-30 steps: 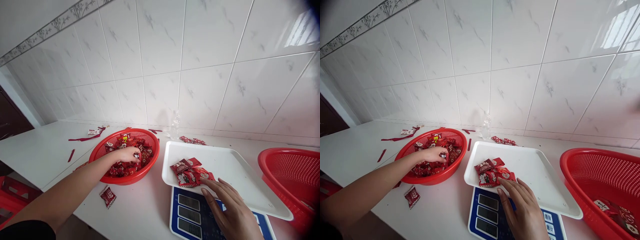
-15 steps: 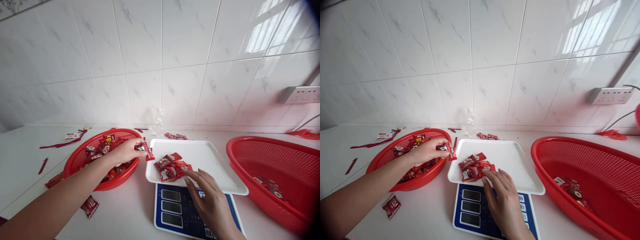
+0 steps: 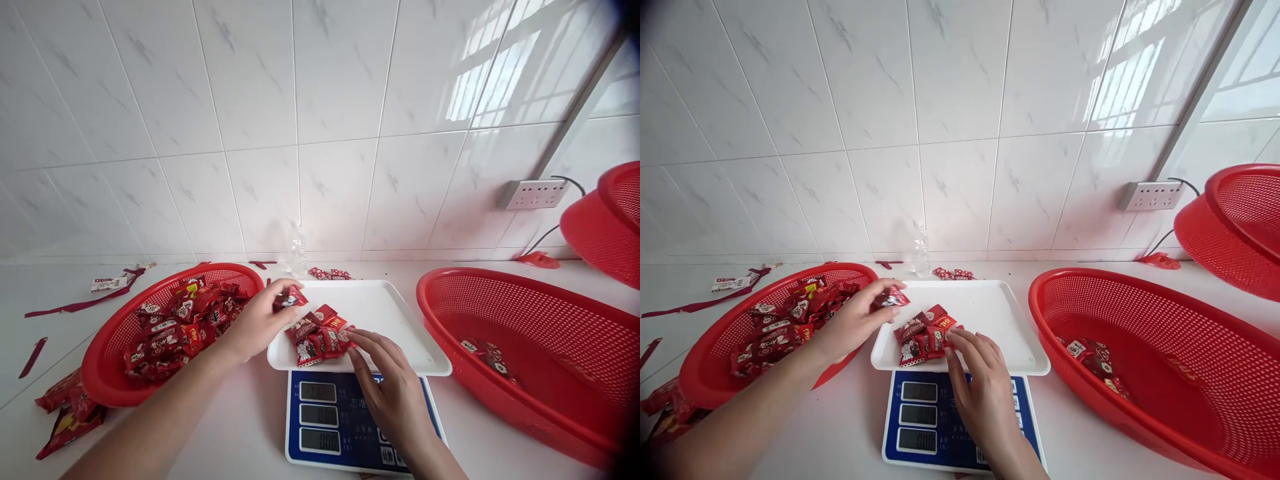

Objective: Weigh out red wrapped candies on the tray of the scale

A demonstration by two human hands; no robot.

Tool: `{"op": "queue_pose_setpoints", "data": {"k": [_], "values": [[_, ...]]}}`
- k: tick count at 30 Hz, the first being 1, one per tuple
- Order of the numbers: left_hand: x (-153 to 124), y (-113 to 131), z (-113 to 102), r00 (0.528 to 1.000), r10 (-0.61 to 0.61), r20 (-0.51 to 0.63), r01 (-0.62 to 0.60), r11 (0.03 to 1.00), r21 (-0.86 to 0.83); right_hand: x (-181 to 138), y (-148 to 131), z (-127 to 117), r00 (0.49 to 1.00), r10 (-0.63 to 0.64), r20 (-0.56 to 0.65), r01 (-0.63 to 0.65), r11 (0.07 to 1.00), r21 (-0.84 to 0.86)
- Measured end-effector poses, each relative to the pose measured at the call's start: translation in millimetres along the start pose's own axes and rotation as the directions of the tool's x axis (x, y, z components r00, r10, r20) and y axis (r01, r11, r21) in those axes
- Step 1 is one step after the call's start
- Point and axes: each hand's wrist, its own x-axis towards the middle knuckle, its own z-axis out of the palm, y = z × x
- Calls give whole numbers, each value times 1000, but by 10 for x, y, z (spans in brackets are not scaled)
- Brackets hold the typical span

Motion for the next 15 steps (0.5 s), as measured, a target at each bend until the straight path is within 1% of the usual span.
{"op": "queue_pose_setpoints", "data": {"k": [1,3,5,6,8,10,11,13,15], "values": [[-84,-45,-33,994,12,-108,-17,999,-46,1,-4,-2,1000,-2,-1,2,1000,3],[-229,-159,-99,960,-22,-281,-21,989,-148,2,-17,2,1000,-10,-2,10,1000,0],[-315,-275,-170,914,-75,-399,-36,964,-265,-4,-37,20,999,-33,4,33,999,-34],[-335,-322,-208,892,-105,-440,-54,941,-334,-11,-50,35,999,-51,19,53,996,-66],[-342,-383,-280,857,-170,-486,-104,867,-487,-34,-80,74,991,-101,85,113,983,-144],[-339,-403,-329,835,-240,-494,-144,772,-619,-64,-108,115,972,-132,195,173,962,-212],[-344,-406,-337,826,-259,-500,-166,737,-655,-78,-117,130,959,-133,249,192,953,-232],[-382,-415,-301,805,-250,-538,-221,716,-663,-94,-128,142,943,-103,318,186,951,-245],[-455,-451,-192,783,-191,-592,-275,747,-605,-82,-131,128,942,-51,333,136,961,-239]]}}
